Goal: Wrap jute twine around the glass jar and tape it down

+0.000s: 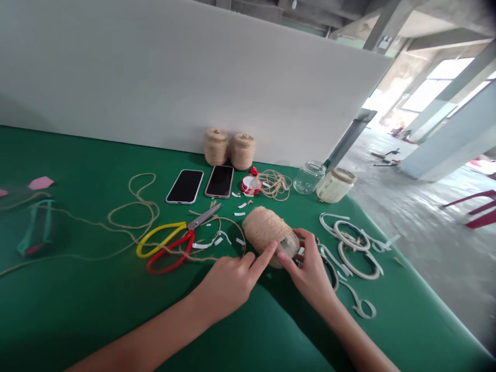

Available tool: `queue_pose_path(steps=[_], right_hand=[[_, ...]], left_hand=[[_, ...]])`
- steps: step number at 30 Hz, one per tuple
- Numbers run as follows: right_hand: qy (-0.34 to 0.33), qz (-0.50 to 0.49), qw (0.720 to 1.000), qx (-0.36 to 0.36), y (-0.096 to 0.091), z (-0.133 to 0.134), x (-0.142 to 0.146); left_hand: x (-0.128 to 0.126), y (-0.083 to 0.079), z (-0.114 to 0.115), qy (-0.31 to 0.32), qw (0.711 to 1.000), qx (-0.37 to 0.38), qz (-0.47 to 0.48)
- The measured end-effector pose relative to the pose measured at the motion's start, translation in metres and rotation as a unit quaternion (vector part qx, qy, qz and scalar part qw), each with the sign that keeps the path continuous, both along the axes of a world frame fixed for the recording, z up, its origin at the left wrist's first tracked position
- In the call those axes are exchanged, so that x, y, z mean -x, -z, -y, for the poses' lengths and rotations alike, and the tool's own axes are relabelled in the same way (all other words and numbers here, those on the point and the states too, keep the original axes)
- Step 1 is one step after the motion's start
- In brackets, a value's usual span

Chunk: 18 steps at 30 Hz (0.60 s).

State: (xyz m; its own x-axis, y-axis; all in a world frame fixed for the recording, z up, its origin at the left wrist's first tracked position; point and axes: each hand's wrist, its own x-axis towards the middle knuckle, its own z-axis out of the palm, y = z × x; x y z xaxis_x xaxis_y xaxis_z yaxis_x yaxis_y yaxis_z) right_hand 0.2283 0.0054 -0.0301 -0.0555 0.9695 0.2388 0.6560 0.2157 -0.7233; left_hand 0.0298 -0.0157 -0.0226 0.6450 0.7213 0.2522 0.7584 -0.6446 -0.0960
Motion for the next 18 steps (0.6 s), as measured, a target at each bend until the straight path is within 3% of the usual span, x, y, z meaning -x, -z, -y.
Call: queue_pose_path(steps=[3,6,9,12,18], right_hand=[[0.005,0.068,0.998,-0.003,-0.0016,0.0003,-0.0011],[0.025,0.157,0.982,-0.102,-0.0039,0.0012,-0.0026],[-0.021,0.187,0.964,-0.188,-0.0053,0.0028,-0.0022],[-0.066,0.192,0.960,-0.193,-0.0058,0.0040,-0.0003],[-0.040,0.129,0.977,-0.168,-0.0053,0.0032,0.0004]], left_hand=[[0.0008,0.0010,-0.0003,0.002,1.000,-0.005,0.000],[0.0015,0.0028,0.0000,0.004,1.000,-0.001,0.001],[0.0018,0.0036,0.0005,0.000,1.000,0.000,-0.002],[0.0012,0.0038,0.0007,0.002,1.000,-0.001,0.001],[-0.0010,0.0030,0.0017,0.006,1.000,0.000,-0.001]])
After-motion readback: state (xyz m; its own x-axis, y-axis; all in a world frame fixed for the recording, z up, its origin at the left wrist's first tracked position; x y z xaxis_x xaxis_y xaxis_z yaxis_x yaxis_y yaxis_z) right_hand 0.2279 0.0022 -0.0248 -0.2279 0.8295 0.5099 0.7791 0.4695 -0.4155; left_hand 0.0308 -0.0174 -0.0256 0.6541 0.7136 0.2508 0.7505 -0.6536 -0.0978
